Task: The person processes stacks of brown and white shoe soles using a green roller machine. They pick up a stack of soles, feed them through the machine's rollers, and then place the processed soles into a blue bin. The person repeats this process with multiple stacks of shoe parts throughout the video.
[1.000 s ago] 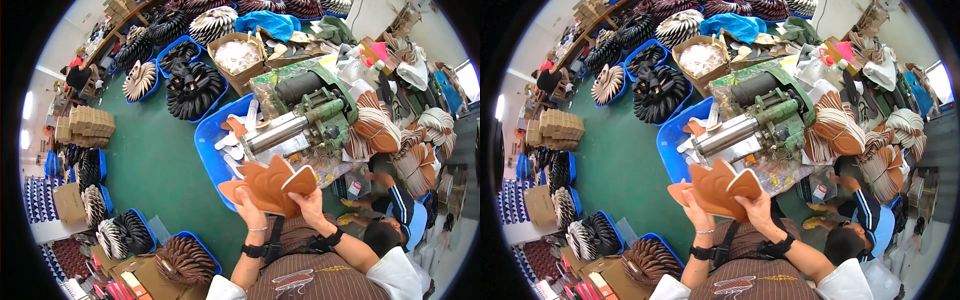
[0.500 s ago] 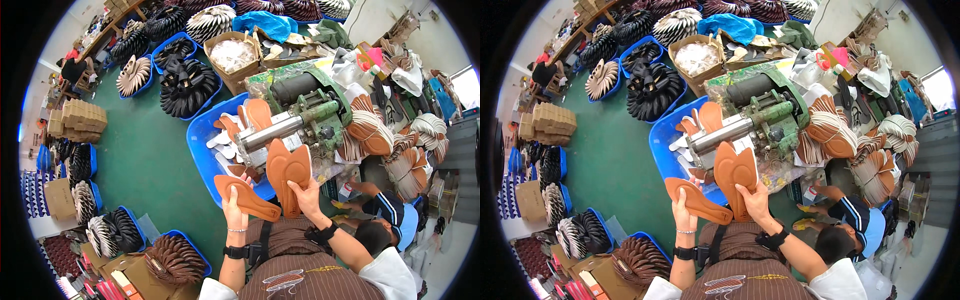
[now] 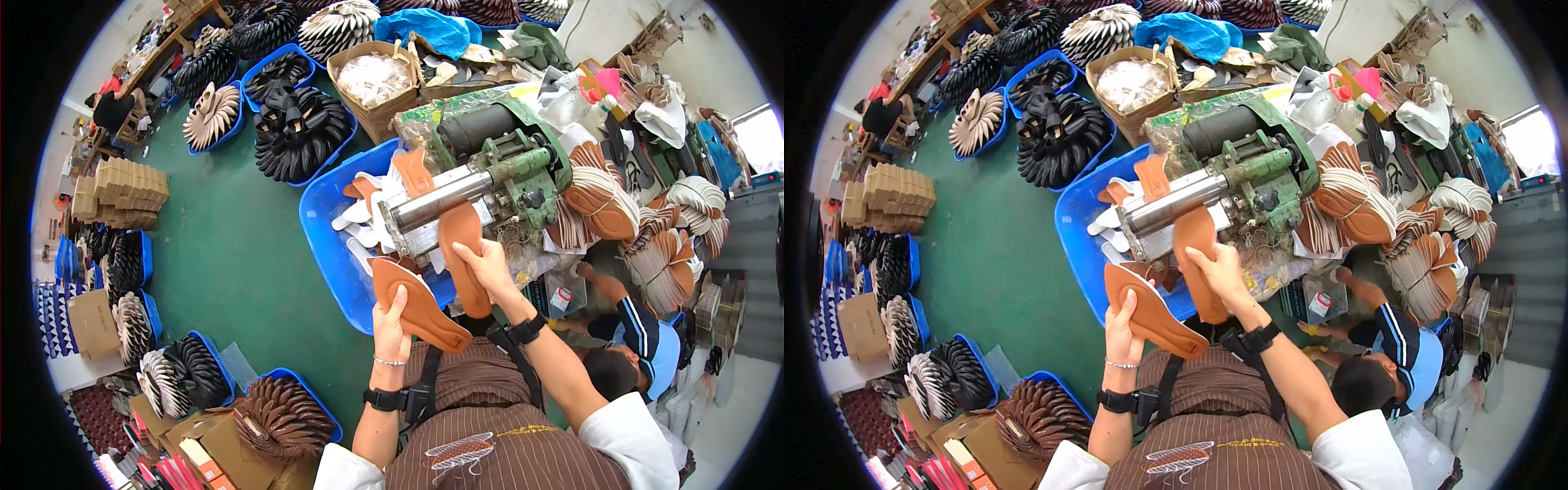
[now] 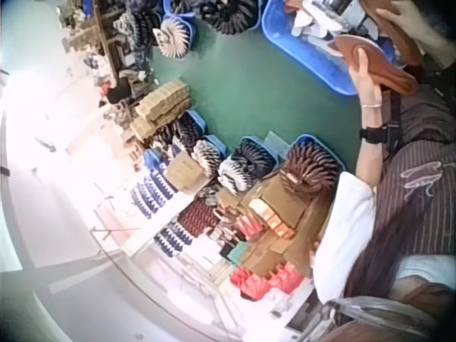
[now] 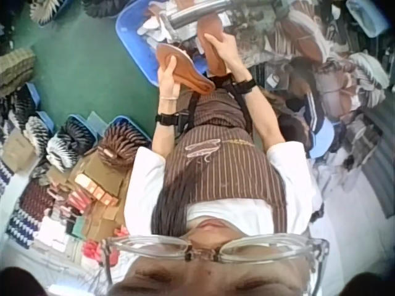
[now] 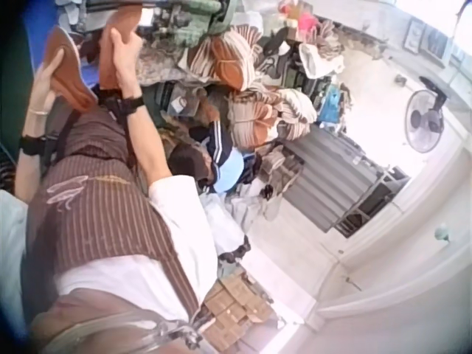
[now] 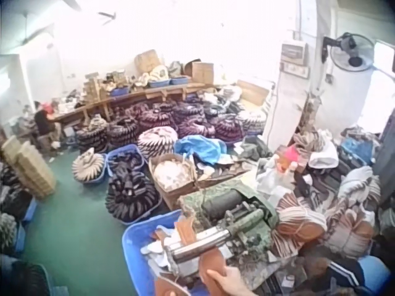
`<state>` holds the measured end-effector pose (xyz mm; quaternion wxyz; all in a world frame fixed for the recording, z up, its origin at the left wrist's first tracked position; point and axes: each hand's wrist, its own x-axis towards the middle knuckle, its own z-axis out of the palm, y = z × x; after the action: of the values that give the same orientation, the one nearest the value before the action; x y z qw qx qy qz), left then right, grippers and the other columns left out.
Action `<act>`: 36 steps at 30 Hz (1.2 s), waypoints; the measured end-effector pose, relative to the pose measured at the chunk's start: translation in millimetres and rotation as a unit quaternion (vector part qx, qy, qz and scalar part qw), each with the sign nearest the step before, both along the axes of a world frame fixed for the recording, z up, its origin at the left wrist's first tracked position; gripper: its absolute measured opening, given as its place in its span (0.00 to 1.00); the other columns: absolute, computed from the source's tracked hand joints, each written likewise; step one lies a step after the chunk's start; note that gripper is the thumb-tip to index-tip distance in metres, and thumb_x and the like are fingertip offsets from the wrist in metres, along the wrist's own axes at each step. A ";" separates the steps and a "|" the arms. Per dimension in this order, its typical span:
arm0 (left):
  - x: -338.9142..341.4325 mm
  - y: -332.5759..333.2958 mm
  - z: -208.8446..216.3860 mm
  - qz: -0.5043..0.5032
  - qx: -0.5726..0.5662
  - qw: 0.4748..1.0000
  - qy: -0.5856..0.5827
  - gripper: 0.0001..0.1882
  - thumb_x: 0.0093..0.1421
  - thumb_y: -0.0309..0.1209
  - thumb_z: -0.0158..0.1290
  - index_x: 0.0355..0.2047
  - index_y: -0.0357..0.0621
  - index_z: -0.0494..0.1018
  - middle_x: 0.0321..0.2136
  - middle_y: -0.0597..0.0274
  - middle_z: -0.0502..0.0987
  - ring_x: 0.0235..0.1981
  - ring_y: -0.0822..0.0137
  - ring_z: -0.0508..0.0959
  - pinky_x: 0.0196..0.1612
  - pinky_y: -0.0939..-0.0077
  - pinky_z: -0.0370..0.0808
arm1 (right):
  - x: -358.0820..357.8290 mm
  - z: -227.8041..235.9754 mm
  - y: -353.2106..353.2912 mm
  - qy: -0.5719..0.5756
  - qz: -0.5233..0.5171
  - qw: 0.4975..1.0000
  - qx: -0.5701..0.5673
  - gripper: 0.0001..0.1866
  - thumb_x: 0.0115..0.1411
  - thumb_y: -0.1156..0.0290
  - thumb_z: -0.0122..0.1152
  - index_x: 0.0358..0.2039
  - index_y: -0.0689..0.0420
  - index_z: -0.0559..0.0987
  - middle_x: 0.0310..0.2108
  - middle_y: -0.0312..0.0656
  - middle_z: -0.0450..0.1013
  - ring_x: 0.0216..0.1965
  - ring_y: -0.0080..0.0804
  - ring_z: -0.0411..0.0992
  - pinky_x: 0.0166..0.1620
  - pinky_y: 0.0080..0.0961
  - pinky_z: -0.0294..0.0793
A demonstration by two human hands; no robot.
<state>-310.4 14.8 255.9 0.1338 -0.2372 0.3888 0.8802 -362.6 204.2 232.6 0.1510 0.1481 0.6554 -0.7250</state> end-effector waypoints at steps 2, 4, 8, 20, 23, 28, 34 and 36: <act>2.6 3.3 0.5 0.008 -0.010 1.000 -0.006 0.13 0.61 0.32 0.53 0.42 0.37 0.71 0.38 0.61 0.76 0.38 0.71 0.76 0.43 0.75 0.74 | 7.5 16.3 -16.9 -0.032 0.017 0.998 -0.047 0.14 0.62 0.64 0.55 0.34 0.65 0.76 0.28 0.38 0.76 0.27 0.21 0.73 0.29 0.19 0.73; 3.3 8.2 1.9 0.012 -0.035 0.999 -0.003 0.12 0.61 0.31 0.53 0.42 0.38 0.72 0.37 0.62 0.77 0.37 0.72 0.76 0.42 0.76 0.74 | 40.0 6.6 -21.3 -0.033 0.150 0.988 -0.008 0.13 0.62 0.64 0.55 0.35 0.63 0.77 0.29 0.30 0.73 0.29 0.15 0.68 0.32 0.15 0.69; 6.7 14.1 1.5 0.005 -0.112 0.993 0.029 0.20 0.60 0.27 0.53 0.52 0.36 0.65 0.44 0.57 0.74 0.45 0.70 0.73 0.49 0.78 0.69 | 55.7 20.2 -29.9 0.000 0.042 0.998 -0.041 0.09 0.61 0.71 0.56 0.36 0.64 0.76 0.30 0.34 0.74 0.32 0.15 0.68 0.33 0.16 0.70; 22.3 12.7 -22.0 -0.029 -0.147 0.989 -0.014 0.19 0.61 0.29 0.51 0.50 0.35 0.65 0.47 0.48 0.73 0.46 0.61 0.76 0.49 0.75 0.72 | 32.2 37.5 118.3 0.192 -0.007 0.890 0.413 0.18 0.48 0.67 0.64 0.41 0.60 0.77 0.39 0.48 0.76 0.41 0.42 0.75 0.44 0.31 0.73; 23.8 20.7 -22.2 -0.031 -0.169 0.985 -0.021 0.18 0.61 0.28 0.51 0.50 0.35 0.65 0.46 0.48 0.73 0.46 0.61 0.76 0.48 0.75 0.72 | 7.2 29.6 248.4 0.232 -0.064 0.756 0.609 0.35 0.41 0.70 0.67 0.52 0.61 0.67 0.49 0.52 0.66 0.52 0.50 0.63 0.57 0.36 0.62; 23.0 65.1 -22.6 -0.058 -0.202 0.977 -0.037 0.16 0.60 0.27 0.52 0.48 0.37 0.67 0.43 0.53 0.76 0.43 0.65 0.76 0.47 0.77 0.73 | -52.6 21.0 345.1 0.137 0.093 0.667 0.727 0.52 0.35 0.57 0.73 0.59 0.62 0.58 0.59 0.55 0.56 0.60 0.53 0.54 0.61 0.39 0.54; 9.1 188.3 -12.2 -0.189 -0.184 0.964 -0.022 0.21 0.58 0.27 0.55 0.51 0.36 0.65 0.45 0.51 0.75 0.46 0.63 0.75 0.50 0.73 0.72 | -86.3 -10.4 397.1 0.127 0.182 0.800 0.557 0.51 0.29 0.51 0.76 0.52 0.65 0.67 0.49 0.54 0.68 0.52 0.49 0.65 0.56 0.34 0.63; -1.5 243.1 -11.4 -0.237 -0.158 0.959 -0.001 0.28 0.56 0.28 0.57 0.55 0.36 0.61 0.49 0.49 0.72 0.49 0.62 0.73 0.51 0.71 0.71 | -74.5 6.3 398.0 0.159 0.160 0.838 0.497 0.48 0.30 0.52 0.76 0.51 0.65 0.68 0.48 0.54 0.69 0.51 0.49 0.66 0.55 0.34 0.64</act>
<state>-311.9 257.9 244.5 0.2998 -0.1569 0.5679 0.7503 -437.1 602.2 239.0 0.0648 -0.0207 0.9573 -0.2811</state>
